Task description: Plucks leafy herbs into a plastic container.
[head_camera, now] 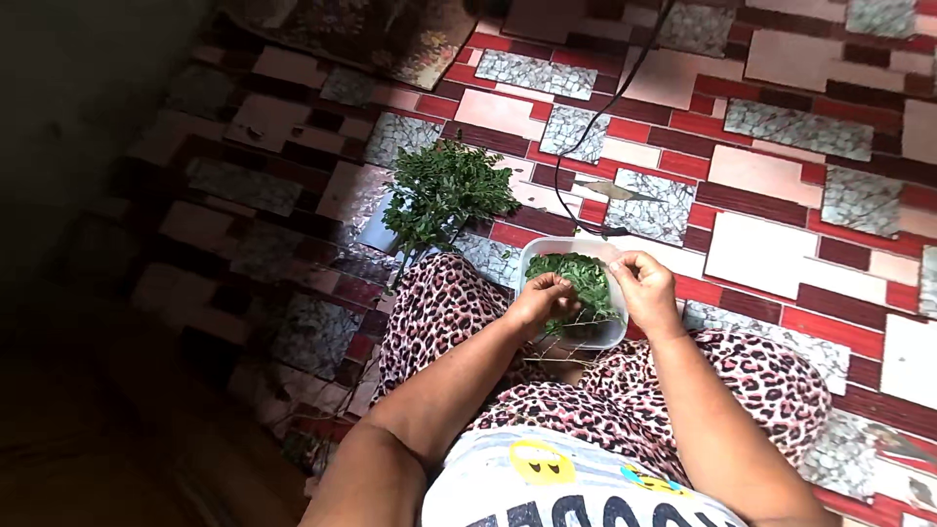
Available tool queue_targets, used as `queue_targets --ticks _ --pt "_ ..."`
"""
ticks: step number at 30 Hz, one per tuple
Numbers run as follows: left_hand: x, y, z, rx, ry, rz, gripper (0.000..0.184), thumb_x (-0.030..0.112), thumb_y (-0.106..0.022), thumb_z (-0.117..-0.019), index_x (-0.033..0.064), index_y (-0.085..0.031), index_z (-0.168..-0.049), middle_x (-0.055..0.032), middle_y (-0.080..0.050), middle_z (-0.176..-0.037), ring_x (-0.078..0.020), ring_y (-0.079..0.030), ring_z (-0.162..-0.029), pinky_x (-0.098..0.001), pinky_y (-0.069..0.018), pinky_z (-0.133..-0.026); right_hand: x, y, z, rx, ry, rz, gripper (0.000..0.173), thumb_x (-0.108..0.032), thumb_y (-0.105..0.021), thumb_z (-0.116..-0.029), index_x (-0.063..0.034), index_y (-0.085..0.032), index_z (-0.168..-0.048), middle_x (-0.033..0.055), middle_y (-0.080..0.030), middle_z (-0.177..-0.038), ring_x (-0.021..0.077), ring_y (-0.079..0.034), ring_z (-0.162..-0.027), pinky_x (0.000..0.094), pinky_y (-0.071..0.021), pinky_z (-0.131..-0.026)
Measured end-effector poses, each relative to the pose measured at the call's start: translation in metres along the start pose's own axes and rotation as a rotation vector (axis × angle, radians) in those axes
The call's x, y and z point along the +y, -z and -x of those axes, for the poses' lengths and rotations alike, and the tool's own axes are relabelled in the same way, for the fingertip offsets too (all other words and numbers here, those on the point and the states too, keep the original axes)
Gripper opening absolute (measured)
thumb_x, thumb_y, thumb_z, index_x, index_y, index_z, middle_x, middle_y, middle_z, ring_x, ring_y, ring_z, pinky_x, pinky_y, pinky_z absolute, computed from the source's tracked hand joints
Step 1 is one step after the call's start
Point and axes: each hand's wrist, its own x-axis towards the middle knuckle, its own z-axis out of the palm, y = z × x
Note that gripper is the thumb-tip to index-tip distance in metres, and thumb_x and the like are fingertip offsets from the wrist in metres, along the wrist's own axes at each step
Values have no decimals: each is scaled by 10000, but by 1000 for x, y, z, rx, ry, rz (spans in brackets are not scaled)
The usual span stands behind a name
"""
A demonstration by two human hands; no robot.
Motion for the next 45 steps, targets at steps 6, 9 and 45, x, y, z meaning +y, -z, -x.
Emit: queue_targets --ticks 6,9,45 --pt "0 4 1 -27 -72 73 203 -48 -607 -975 5 -529 -1154 -69 -666 -910 -138 -670 -790 -302 -580 -776 -7 -4 14 75 245 49 177 -101 -599 -998 41 -705 -998 142 -695 -1106 154 -673 -1042 312 -564 -919" --pt "3 6 4 -43 -78 108 259 -38 -595 -984 10 -546 -1234 -59 -679 -917 -120 -659 -784 -278 -561 -750 -14 -10 23 12 311 -18 175 -72 -578 -986 37 -698 -921 122 -716 -1012 153 -700 -948 319 -597 -850" --pt "4 6 7 -165 -273 -108 550 -55 -702 -887 -11 -499 -1397 -43 -674 -841 -90 -645 -743 -269 -554 -738 -30 -18 31 -114 -533 -661 113 -21 -576 -981 2 -655 -1058 85 -717 -942 146 -695 -823 307 -604 -743"
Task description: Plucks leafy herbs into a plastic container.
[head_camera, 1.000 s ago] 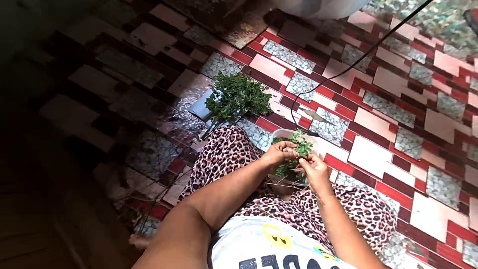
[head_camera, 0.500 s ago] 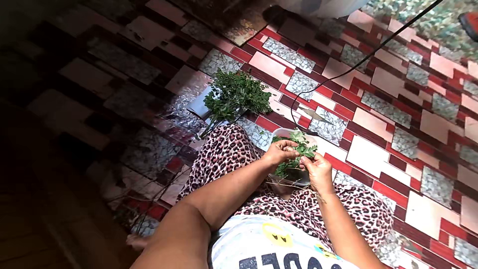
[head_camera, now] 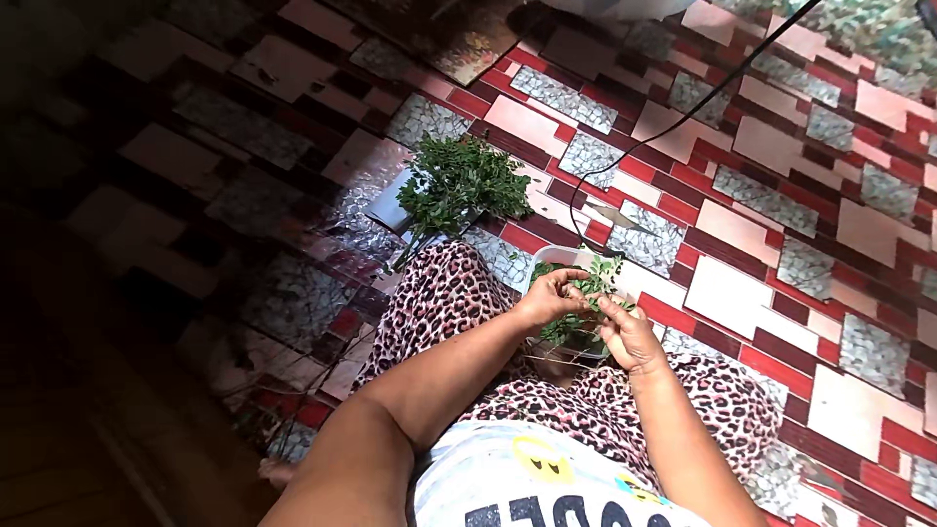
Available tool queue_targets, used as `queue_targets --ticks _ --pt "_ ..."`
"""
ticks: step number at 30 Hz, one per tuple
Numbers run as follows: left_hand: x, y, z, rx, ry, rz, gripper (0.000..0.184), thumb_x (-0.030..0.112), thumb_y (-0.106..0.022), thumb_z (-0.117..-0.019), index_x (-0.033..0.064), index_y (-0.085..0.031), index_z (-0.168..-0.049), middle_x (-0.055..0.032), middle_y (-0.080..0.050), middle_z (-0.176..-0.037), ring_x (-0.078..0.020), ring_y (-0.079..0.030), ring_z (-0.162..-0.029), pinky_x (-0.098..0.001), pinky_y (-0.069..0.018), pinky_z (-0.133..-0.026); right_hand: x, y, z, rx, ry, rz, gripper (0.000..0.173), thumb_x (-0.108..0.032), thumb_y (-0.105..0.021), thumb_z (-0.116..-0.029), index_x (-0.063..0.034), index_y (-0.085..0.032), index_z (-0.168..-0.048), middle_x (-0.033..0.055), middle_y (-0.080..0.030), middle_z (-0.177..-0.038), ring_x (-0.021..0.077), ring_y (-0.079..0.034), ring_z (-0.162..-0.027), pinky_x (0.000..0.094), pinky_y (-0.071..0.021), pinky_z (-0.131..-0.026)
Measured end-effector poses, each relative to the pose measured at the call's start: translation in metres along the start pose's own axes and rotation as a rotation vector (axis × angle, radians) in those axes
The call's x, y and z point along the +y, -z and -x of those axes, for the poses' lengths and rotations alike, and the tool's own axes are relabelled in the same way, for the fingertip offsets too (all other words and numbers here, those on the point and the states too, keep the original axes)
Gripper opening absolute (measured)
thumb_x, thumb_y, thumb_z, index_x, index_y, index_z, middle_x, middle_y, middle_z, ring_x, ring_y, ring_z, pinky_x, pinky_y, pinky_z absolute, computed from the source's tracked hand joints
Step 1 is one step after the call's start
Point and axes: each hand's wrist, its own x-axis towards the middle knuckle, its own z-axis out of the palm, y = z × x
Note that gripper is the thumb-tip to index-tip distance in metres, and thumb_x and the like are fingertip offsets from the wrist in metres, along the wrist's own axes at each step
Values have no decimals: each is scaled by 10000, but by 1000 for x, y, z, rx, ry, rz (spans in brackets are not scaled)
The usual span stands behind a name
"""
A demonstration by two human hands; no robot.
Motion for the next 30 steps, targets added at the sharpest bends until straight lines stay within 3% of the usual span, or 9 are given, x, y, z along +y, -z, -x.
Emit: queue_targets --ticks 4,9,11,15,18,20,23,26,30 --pt "-3 -1 -2 45 11 -97 569 -77 -721 -861 5 -518 -1385 -30 -632 -806 -83 -596 -705 -278 -546 -738 7 3 -5 28 142 327 104 33 -714 -883 20 -695 -985 75 -708 -887 131 -682 -771 291 -600 -726" --pt "-6 -1 -3 58 4 -199 549 -60 -732 -863 10 -528 -1368 -24 -606 -780 -79 -565 -677 -273 -527 -708 10 4 -9 -23 231 598 13 -26 -675 -927 -29 -686 -923 19 -682 -877 56 -641 -819 250 -549 -779" --pt "-5 -2 -3 44 -7 -212 532 -57 -720 -872 9 -527 -1364 -26 -596 -790 -85 -562 -685 -280 -526 -710 13 2 -10 -22 178 505 50 -10 -617 -949 -28 -656 -924 21 -663 -859 63 -634 -798 249 -542 -750" --pt "-4 -2 -2 41 2 -120 449 -77 -693 -897 -18 -532 -1311 -53 -626 -831 -111 -626 -736 -312 -576 -772 8 0 -10 21 -30 116 111 -33 -541 -1026 3 -645 -1035 87 -698 -956 163 -682 -841 343 -596 -753" --pt "-6 0 -2 41 19 -101 327 -66 -622 -926 -20 -562 -1244 -57 -616 -875 -115 -603 -757 -299 -545 -741 0 10 -12 20 -64 120 244 -168 -458 -1087 -5 -623 -1163 99 -682 -1081 177 -679 -879 347 -590 -749" --pt "-5 0 -3 35 38 -79 250 -50 -596 -951 -23 -574 -1199 -63 -614 -892 -120 -609 -743 -300 -557 -727 -3 17 -10 22 -75 160 293 -187 -395 -1099 3 -605 -1172 115 -680 -1086 189 -692 -822 341 -603 -701" --pt "-2 -2 -2 46 92 -61 109 -32 -590 -979 -9 -576 -1084 -64 -620 -914 -116 -626 -736 -290 -570 -716 -5 21 -5 34 -15 209 90 -26 -558 -1020 23 -609 -1075 96 -698 -923 157 -695 -715 296 -611 -650" --pt "-1 -5 -2 38 154 -18 46 -9 -568 -1000 26 -548 -1022 -54 -657 -931 -99 -627 -750 -262 -541 -696 0 23 -4 11 110 285 113 80 -649 -917 35 -648 -1020 92 -703 -883 142 -686 -692 278 -608 -642" --pt "-8 -2 -4 29 142 55 124 -4 -657 -950 49 -560 -1005 -22 -633 -846 -74 -577 -676 -231 -495 -634 2 22 -4 -7 179 343 115 102 -670 -883 20 -656 -963 72 -696 -843 125 -679 -684 266 -602 -645"
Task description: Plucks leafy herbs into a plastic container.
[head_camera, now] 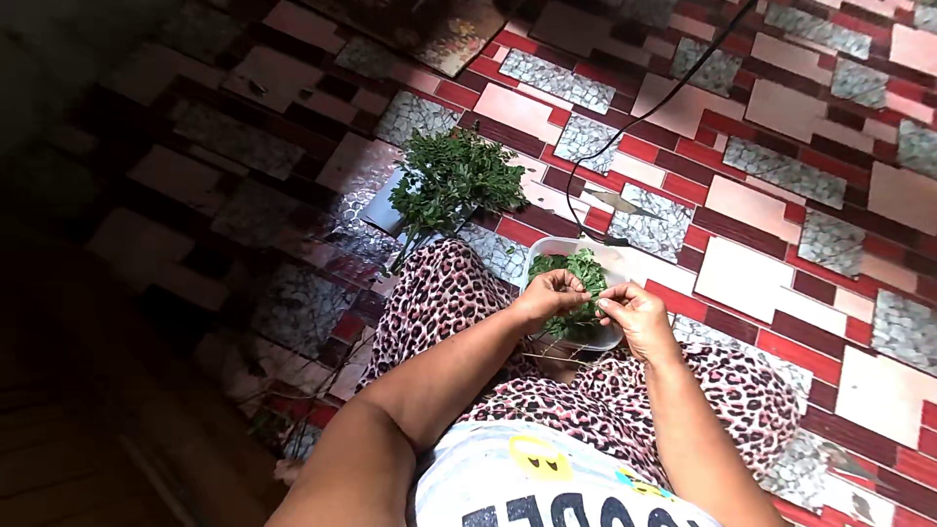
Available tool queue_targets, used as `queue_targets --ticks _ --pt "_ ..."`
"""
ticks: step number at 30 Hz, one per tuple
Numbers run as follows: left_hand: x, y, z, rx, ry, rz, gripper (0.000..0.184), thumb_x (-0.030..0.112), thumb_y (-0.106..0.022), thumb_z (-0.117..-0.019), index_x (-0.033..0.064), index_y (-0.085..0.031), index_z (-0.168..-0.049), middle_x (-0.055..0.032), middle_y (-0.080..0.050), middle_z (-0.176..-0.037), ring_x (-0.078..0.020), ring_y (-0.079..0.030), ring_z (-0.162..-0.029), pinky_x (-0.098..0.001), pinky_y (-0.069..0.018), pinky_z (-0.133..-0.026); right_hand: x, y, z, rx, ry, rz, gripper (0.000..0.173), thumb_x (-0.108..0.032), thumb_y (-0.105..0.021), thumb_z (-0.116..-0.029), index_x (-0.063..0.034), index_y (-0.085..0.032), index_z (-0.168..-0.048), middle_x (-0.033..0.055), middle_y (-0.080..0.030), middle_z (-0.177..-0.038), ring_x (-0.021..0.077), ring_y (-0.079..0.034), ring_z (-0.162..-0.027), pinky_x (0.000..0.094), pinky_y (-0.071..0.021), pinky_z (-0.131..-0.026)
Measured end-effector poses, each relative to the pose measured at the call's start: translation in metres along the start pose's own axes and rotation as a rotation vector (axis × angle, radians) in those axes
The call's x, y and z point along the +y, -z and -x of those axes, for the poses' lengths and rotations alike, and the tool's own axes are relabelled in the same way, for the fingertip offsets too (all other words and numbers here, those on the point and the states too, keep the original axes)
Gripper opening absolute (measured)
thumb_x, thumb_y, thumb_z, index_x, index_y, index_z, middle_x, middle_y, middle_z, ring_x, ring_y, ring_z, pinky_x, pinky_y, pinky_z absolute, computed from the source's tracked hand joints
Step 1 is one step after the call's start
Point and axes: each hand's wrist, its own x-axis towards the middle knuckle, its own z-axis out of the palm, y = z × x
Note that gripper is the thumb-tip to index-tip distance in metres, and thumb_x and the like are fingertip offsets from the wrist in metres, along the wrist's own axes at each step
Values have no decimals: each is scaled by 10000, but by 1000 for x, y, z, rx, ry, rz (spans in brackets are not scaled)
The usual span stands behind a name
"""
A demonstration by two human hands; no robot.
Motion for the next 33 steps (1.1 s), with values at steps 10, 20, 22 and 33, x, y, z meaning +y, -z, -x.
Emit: queue_targets --ticks 10,20,22,33 --pt "2 -2 1 53 -59 -155 237 -48 -741 -871 17 -581 -1033 -26 -625 -827 -69 -568 -680 -229 -499 -632 -2 -4 -2 -42 -131 -11 91 -25 -660 -963 15 -674 -1043 76 -700 -946 117 -666 -734 260 -578 -645" --pt "7 -3 5 97 -32 -183 263 -47 -747 -869 -4 -601 -1084 -36 -653 -816 -60 -571 -683 -225 -491 -646 7 -5 -8 106 -66 -5 92 -54 -570 -1019 -21 -643 -973 56 -707 -903 110 -669 -764 272 -558 -676" --pt "7 -1 5 90 -34 -192 269 -37 -747 -873 -5 -605 -1099 -34 -655 -822 -53 -556 -672 -215 -468 -627 2 1 -8 38 -145 -29 188 -121 -514 -1063 -6 -662 -1046 70 -696 -973 139 -673 -821 311 -578 -718" --pt "-2 5 -4 129 -59 -153 297 -28 -763 -863 6 -605 -1113 -45 -684 -849 -57 -581 -682 -222 -477 -624 8 0 -3 59 232 210 56 -2 -656 -921 -37 -694 -901 29 -700 -965 77 -660 -911 276 -561 -830"
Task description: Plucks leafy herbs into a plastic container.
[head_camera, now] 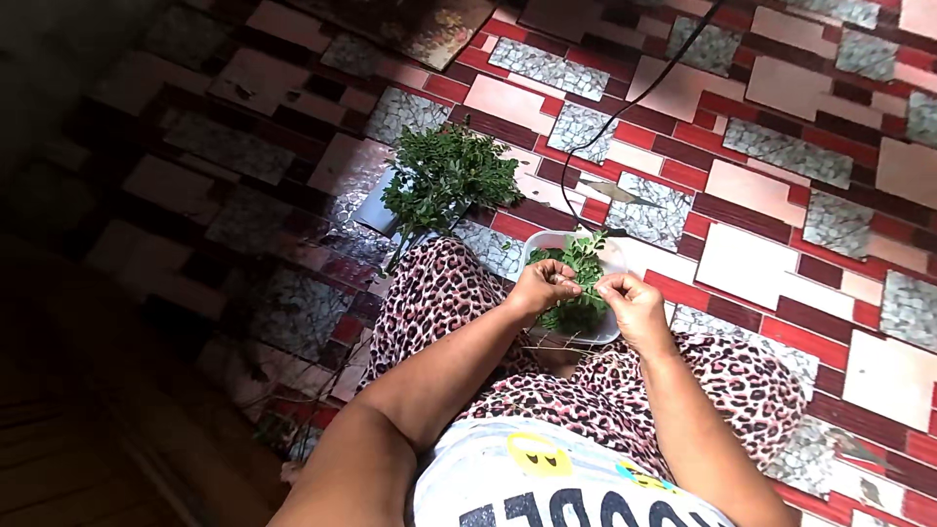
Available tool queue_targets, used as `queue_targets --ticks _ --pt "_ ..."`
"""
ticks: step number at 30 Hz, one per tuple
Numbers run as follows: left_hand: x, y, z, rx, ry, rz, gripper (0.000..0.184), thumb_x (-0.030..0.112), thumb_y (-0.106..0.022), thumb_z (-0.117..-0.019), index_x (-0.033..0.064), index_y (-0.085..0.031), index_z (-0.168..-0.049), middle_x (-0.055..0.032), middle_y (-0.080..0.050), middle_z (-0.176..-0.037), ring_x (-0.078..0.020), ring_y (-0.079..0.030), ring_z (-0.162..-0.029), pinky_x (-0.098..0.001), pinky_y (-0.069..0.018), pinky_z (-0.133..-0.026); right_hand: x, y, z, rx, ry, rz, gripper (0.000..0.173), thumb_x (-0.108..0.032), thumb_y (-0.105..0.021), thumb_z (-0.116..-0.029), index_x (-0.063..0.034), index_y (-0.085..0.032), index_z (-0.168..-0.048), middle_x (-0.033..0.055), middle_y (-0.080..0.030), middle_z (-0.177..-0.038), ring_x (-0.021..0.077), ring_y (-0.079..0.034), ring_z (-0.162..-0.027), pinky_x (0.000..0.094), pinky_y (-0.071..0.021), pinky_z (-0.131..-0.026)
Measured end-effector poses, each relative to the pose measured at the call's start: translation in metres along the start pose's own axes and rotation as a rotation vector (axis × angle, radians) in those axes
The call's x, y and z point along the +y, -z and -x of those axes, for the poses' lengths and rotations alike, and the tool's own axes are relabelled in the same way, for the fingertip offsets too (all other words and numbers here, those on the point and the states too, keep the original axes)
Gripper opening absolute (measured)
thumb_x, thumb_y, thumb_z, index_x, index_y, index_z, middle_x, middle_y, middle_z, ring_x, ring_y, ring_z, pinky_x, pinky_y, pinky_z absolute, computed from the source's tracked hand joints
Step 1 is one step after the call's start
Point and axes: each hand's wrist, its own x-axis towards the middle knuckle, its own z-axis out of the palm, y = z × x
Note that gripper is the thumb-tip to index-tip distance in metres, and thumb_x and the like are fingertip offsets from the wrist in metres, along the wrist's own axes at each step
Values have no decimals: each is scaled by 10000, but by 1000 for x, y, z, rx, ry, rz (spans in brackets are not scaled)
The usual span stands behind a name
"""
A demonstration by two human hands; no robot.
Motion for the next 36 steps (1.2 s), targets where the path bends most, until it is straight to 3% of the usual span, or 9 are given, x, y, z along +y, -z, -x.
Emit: queue_targets --ticks 4,7,9,13,19,24,25,28,36 --pt "4 3 2 16 15 38 263 -12 -745 -888 21 -618 -1115 -42 -707 -861 -42 -577 -651 -202 -456 -583 1 7 -2 42 21 30 85 -40 -631 -963 -27 -710 -934 38 -710 -989 78 -664 -891 281 -566 -819" --pt "7 0 6 38 60 128 204 3 -705 -926 46 -620 -1106 -20 -684 -838 -39 -554 -633 -196 -448 -576 3 8 -2 -8 -178 -49 229 -127 -567 -1033 11 -702 -1154 96 -701 -1097 136 -674 -889 327 -579 -803" --pt "4 -1 5 54 79 213 194 -7 -671 -944 59 -611 -1116 -15 -693 -848 -36 -579 -646 -194 -472 -586 -4 7 1 -101 -325 -226 312 -71 -600 -990 24 -597 -1287 114 -655 -1142 164 -668 -918 331 -584 -804" --pt "3 -5 4 64 100 261 226 -23 -659 -944 61 -597 -1144 -18 -690 -876 -50 -598 -683 -208 -488 -605 -11 -9 3 -151 -437 -364 316 78 -685 -879 26 -597 -1178 88 -691 -1006 132 -676 -840 286 -585 -778" --pt "3 -7 5 47 95 170 228 -17 -693 -924 53 -605 -1122 -16 -667 -832 -55 -566 -654 -211 -468 -598 -2 -23 2 -22 -315 -309 152 72 -715 -878 23 -701 -1021 80 -720 -974 125 -682 -909 315 -585 -852" --pt "4 -5 5 85 76 125 239 -5 -707 -917 41 -625 -1136 -17 -661 -793 -39 -532 -600 -194 -439 -556 -2 -16 3 -41 -337 -250 99 88 -711 -856 4 -677 -895 59 -685 -846 112 -655 -780 289 -576 -763" --pt "4 -4 5 91 74 122 239 -2 -708 -918 42 -626 -1138 -17 -658 -794 -38 -526 -597 -193 -434 -554 -2 -15 3 -52 -348 -248 102 83 -712 -854 4 -661 -894 61 -679 -835 113 -650 -753 285 -574 -740" --pt "5 -4 5 89 77 134 241 -10 -707 -915 40 -626 -1136 -15 -661 -797 -35 -528 -596 -185 -437 -552 -5 -13 3 -96 -376 -278 249 77 -738 -845 27 -663 -1077 80 -700 -942 118 -672 -806 279 -588 -761" --pt "1 -1 1 73 55 135 274 -28 -736 -887 20 -625 -1133 -29 -660 -801 -53 -546 -615 -208 -455 -574 -1 -11 2 -84 -311 -186 86 53 -717 -877 4 -698 -944 65 -699 -882 104 -661 -816 295 -571 -796"
